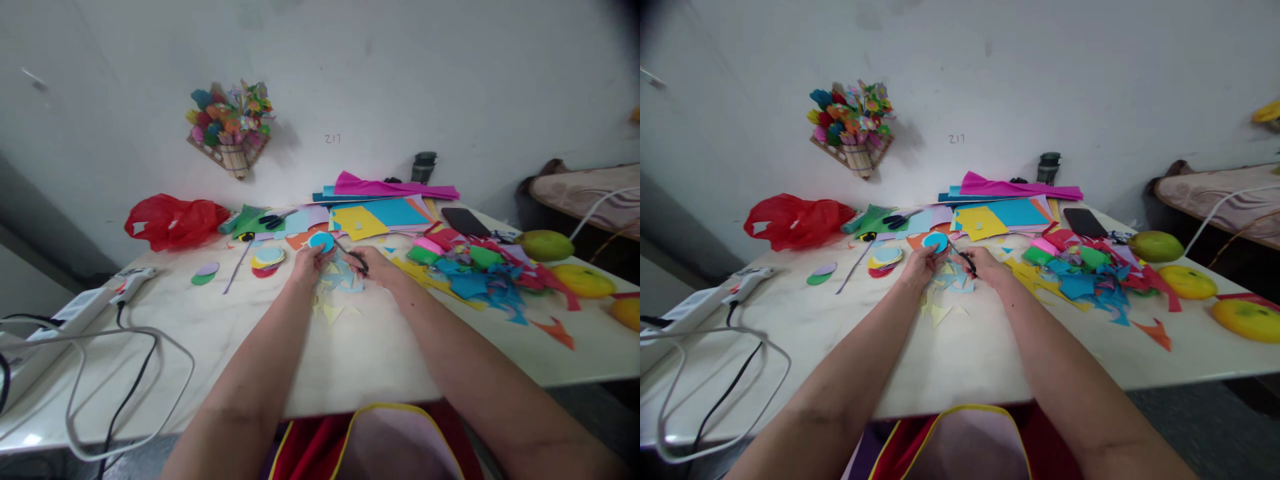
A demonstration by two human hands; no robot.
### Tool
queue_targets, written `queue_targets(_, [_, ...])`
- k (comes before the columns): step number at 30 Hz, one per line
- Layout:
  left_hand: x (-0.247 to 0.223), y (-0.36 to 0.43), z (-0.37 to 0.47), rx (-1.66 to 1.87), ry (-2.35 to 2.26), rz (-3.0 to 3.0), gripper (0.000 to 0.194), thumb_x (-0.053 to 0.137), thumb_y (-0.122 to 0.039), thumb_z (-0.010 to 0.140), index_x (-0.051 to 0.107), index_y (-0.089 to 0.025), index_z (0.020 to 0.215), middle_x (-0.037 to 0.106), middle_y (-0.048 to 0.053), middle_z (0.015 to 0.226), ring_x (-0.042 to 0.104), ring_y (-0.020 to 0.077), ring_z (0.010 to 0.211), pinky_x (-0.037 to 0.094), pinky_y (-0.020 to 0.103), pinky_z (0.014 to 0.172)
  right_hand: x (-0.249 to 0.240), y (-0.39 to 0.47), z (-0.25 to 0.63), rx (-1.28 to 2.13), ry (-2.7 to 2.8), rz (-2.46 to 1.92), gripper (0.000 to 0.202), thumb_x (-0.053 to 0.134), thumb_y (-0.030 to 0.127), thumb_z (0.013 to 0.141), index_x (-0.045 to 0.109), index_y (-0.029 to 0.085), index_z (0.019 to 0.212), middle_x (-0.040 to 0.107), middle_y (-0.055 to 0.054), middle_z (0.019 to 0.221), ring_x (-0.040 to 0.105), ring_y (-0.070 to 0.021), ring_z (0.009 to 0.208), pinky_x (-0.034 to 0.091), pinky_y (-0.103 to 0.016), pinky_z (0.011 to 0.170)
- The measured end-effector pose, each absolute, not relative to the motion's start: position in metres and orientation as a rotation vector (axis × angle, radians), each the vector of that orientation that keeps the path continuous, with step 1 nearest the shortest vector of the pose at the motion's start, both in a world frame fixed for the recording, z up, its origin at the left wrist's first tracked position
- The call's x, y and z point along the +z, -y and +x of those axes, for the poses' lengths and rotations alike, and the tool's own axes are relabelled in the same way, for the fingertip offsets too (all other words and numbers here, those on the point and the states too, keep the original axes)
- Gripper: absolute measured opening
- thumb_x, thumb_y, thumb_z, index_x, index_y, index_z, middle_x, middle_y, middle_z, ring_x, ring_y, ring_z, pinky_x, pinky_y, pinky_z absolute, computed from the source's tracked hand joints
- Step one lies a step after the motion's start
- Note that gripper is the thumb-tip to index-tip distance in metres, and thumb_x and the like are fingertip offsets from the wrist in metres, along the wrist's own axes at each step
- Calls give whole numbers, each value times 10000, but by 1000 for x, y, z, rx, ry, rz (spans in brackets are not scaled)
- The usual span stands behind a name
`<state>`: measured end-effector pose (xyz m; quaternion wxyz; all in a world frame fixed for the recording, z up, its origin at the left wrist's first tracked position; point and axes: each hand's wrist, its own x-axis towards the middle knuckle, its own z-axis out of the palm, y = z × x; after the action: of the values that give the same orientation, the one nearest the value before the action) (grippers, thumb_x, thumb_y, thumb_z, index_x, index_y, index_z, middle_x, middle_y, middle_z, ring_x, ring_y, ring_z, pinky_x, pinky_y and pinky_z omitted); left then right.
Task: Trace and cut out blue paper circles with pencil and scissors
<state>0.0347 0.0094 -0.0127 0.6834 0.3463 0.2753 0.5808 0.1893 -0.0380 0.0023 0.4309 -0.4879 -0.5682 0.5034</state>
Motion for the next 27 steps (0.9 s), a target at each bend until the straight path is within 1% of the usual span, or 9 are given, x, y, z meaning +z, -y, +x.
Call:
queue_targets(5, [-13,-10,35,1311,-611,768,158,599,-84,653,597,-87,811,669,92,779,660,216,754,530,282,682,4,40,189,1223,1448,-1224,289,639,379,600,438,175,560,414,54,431,328,-50,355,245,-208,354])
queue_targets(12, [-14,-11,34,1320,-628,752,136,596,-92,668,588,-94,804,670,94,781,655,224,805,521,297,718,4,41,189,1215,1458,-1223,314,664,398,590,446,172,571,408,60,431,326,-47,358,253,-205,363])
queue_targets(15, [-13,-11,35,1326,-630,762,123,594,-92,667,591,-94,790,671,91,769,657,223,798,519,293,712,0,38,189,1224,1460,-1204,313,658,400,595,442,176,563,418,54,434,334,-50,352,250,-209,357])
queue_targets(21, [-11,-8,35,1335,-635,766,134,595,-85,660,597,-86,794,669,94,764,651,233,833,506,318,763,-2,35,191,1273,1427,-1190,273,635,386,601,456,184,566,436,43,421,349,-64,339,254,-223,350])
queue_targets(27, [-11,-6,34,1322,-610,788,150,611,-82,645,604,-89,795,672,81,763,650,231,836,504,328,783,-2,35,193,1349,1391,-1185,277,586,427,624,461,187,568,460,38,440,373,-70,347,276,-224,359])
